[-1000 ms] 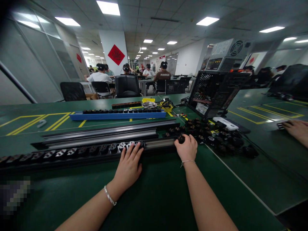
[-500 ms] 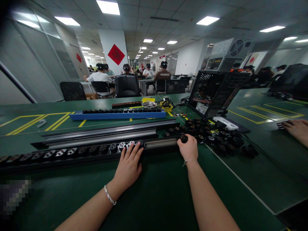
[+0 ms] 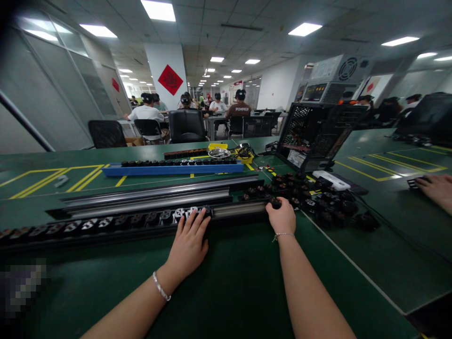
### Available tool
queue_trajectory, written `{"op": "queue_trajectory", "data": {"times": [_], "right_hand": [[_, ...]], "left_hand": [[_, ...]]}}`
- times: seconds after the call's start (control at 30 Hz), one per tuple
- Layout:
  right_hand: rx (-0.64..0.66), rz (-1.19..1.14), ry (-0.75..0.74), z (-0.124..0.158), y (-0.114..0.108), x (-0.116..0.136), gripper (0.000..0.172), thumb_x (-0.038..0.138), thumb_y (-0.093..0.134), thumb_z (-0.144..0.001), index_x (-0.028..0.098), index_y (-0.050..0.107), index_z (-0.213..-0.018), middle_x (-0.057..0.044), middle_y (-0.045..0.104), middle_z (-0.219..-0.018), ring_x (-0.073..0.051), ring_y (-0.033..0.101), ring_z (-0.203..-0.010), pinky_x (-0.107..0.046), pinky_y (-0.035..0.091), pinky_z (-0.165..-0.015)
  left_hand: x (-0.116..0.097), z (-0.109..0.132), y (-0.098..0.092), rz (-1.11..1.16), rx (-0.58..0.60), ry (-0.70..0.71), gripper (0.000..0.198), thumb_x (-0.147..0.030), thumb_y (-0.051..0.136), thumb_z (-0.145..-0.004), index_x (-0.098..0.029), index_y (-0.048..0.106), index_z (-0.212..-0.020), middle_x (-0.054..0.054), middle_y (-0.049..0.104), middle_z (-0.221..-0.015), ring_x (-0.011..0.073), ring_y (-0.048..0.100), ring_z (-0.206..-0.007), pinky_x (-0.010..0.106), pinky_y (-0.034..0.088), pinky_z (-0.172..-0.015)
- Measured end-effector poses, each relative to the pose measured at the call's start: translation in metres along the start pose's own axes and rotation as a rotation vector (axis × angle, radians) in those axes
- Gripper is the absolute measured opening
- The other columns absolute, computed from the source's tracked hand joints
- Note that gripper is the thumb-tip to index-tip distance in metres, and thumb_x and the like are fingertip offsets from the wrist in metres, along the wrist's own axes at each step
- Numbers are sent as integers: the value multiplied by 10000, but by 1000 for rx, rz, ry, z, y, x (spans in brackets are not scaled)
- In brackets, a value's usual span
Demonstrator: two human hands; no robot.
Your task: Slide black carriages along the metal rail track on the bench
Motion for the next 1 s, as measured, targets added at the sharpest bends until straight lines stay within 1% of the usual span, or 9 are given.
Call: {"op": "queue_trajectory", "data": {"times": [0.17, 0.37, 0.5, 0.67, 0.87, 1.0], "right_hand": [[-1, -36, 10, -2, -1, -3, 464, 409, 545, -675, 194, 606, -1081, -88, 636, -1013, -233, 571, -900, -340, 433, -787], [-28, -34, -3, -3, -2, -5, 443, 430, 529, -677, 205, 634, -1044, -79, 648, -963, -232, 579, -832, -336, 433, -734], [-28, -47, 37, -8, -4, -10, 429, 429, 538, -671, 220, 639, -1032, -69, 656, -915, -224, 580, -779, -336, 436, -705], [-25, -51, 97, -16, -7, -18, 426, 414, 548, -667, 221, 633, -1037, -71, 657, -907, -220, 579, -770, -338, 441, -715], [-70, -56, 92, -19, -7, -21, 416, 416, 549, -661, 214, 643, -1012, -71, 656, -885, -220, 578, -767, -339, 447, -724], [-102, -26, 78, -22, -3, -27, 427, 411, 541, -665, 204, 641, -1024, -78, 660, -874, -227, 583, -761, -344, 451, -716]], "left_hand": [[-1, 0, -1, -2, -4, -3, 584, -277, 494, -795, -242, 371, -1365, 14, 272, -1493, 257, 192, -1384, 506, 228, -1113], [-1, 0, -1, -3, -14, -1, 592, -282, 510, -786, -239, 378, -1361, 27, 285, -1488, 265, 194, -1383, 506, 228, -1112], [0, 0, -1, -5, -16, 4, 580, -293, 503, -793, -241, 382, -1358, 26, 285, -1489, 263, 197, -1382, 507, 235, -1110], [0, 1, 0, 3, -2, -4, 588, -292, 506, -791, -245, 372, -1361, 11, 256, -1500, 254, 185, -1386, 504, 230, -1113], [0, 1, 0, 7, -14, -4, 600, -290, 526, -776, -236, 386, -1357, 37, 290, -1487, 267, 203, -1380, 505, 225, -1111], [0, 1, 0, 6, -7, -3, 592, -291, 517, -782, -240, 383, -1357, 22, 276, -1492, 260, 197, -1382, 505, 233, -1111]]}}
Point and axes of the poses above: each hand's wrist, its own z-axis away from the middle knuckle, its own y-axis out of the palm, x = y × z, the point moved 3 cm from there along -z, towards the middle knuckle
